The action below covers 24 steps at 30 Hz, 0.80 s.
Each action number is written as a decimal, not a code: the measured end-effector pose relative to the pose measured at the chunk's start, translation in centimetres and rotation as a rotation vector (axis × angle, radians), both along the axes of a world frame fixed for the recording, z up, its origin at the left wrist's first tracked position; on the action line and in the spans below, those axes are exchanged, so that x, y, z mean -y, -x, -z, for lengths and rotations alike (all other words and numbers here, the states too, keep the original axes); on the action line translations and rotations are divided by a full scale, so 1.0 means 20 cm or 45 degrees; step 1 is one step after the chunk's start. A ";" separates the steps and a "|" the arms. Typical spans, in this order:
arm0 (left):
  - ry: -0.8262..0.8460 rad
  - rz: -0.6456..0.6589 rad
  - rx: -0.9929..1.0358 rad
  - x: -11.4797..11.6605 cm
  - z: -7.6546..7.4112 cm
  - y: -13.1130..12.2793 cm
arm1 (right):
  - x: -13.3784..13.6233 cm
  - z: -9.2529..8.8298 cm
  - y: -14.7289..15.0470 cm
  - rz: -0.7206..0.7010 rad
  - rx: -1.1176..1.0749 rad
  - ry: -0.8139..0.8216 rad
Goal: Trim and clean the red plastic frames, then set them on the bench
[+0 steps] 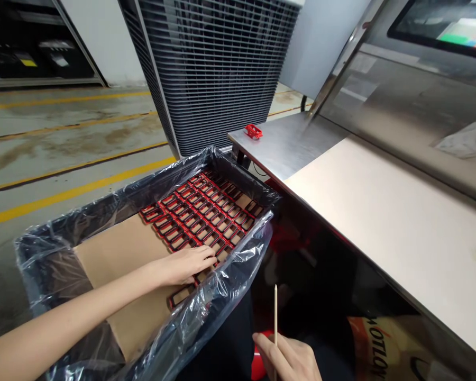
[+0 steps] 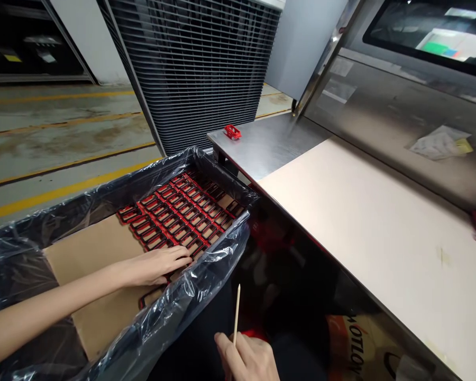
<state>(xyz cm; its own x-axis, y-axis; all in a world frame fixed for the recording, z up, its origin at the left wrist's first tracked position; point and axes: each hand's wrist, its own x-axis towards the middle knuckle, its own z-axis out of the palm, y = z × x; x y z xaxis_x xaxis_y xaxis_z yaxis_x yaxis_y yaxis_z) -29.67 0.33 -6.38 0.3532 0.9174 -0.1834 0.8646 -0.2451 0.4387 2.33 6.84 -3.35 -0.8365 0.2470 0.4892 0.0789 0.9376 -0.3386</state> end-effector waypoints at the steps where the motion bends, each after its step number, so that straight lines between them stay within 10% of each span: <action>1: 0.002 0.005 0.000 0.00 0.00 0.00 | 0.00 0.00 0.00 0.002 0.002 0.002; 24: 0.109 0.078 -0.205 -0.05 -0.02 -0.04 | -0.01 0.01 -0.01 0.000 0.038 0.019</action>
